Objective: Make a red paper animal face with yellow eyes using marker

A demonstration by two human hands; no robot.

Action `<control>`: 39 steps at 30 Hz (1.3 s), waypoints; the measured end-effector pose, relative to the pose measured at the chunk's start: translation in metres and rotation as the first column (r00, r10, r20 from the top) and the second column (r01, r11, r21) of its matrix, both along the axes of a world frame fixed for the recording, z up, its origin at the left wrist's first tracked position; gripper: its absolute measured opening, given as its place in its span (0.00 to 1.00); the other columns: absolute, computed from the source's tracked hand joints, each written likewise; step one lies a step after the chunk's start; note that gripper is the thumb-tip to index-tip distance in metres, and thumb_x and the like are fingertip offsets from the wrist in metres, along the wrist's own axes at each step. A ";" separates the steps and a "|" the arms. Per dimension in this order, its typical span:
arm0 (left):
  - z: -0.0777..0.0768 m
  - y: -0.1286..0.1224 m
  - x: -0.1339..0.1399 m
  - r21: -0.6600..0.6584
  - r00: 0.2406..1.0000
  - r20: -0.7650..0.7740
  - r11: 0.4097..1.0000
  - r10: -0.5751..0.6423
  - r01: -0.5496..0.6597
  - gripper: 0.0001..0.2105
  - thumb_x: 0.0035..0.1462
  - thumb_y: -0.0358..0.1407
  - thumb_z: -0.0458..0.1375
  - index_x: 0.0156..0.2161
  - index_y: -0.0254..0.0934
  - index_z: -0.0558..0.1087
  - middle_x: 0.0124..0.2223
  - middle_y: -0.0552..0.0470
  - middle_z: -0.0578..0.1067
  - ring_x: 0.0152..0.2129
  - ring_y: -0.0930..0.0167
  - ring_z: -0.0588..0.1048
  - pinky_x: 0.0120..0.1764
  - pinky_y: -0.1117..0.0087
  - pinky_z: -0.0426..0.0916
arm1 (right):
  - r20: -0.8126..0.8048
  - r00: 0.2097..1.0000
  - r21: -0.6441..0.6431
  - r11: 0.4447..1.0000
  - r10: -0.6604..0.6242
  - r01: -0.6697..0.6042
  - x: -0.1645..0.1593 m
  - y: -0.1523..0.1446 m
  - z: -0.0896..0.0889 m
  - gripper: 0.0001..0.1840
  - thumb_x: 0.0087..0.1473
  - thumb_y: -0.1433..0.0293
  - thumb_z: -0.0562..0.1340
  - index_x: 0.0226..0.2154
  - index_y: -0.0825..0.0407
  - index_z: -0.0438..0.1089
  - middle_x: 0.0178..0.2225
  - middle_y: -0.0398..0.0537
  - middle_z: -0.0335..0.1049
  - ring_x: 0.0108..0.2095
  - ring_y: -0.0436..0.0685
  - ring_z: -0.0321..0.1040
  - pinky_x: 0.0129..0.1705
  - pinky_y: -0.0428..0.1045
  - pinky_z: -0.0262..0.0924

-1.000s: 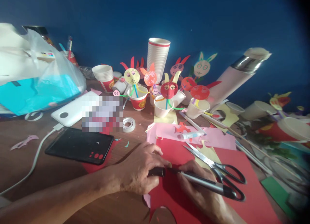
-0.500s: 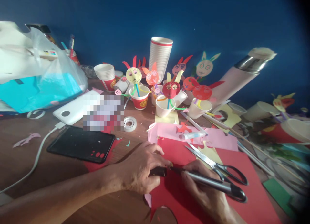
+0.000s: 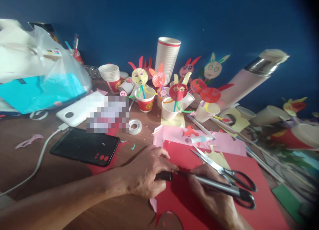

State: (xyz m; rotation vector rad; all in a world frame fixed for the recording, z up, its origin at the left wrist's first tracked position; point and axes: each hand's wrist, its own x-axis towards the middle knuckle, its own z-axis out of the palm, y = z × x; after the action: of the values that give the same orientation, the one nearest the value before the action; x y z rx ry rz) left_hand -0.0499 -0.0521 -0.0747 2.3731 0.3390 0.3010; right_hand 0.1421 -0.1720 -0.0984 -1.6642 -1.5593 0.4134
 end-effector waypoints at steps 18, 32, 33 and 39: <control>-0.005 0.000 0.000 -0.003 0.999 0.035 1.000 -0.004 0.004 0.11 0.44 0.26 0.55 0.35 0.39 0.73 0.35 0.54 0.77 0.46 0.63 0.69 0.51 0.63 0.59 | 0.076 0.992 0.055 0.993 0.102 -0.107 0.003 0.002 0.000 0.06 0.56 0.73 0.58 0.28 0.49 0.63 0.12 0.31 0.60 0.11 0.46 0.57 0.13 0.40 0.52; -0.008 0.000 0.000 -0.007 0.998 0.059 1.000 -0.001 0.002 0.10 0.43 0.27 0.55 0.33 0.39 0.72 0.35 0.55 0.78 0.46 0.64 0.69 0.51 0.63 0.59 | 0.030 0.996 0.028 0.996 0.089 -0.090 0.000 0.000 0.000 0.05 0.57 0.69 0.57 0.29 0.48 0.63 0.14 0.33 0.62 0.12 0.46 0.57 0.16 0.42 0.53; -0.008 -0.001 0.000 -0.015 0.998 0.069 1.000 0.003 -0.002 0.10 0.44 0.28 0.55 0.33 0.39 0.73 0.36 0.55 0.78 0.46 0.64 0.69 0.51 0.63 0.59 | 0.048 0.993 0.047 0.993 0.103 -0.106 0.001 0.001 0.001 0.05 0.57 0.69 0.58 0.29 0.48 0.63 0.15 0.33 0.64 0.13 0.46 0.58 0.17 0.41 0.54; -0.010 -0.001 0.000 -0.033 0.997 0.076 0.999 0.024 -0.021 0.10 0.45 0.29 0.55 0.35 0.40 0.74 0.39 0.53 0.79 0.47 0.63 0.69 0.51 0.60 0.59 | 0.095 0.984 0.017 0.988 0.153 -0.155 0.003 0.001 0.003 0.06 0.58 0.69 0.57 0.28 0.48 0.62 0.14 0.33 0.61 0.12 0.46 0.57 0.17 0.42 0.55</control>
State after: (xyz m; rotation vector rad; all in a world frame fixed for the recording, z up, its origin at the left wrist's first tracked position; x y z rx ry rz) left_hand -0.0497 -0.0533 -0.0848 2.3203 0.3320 0.3934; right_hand 0.1452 -0.1709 -0.0958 -1.5692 -1.7627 0.3998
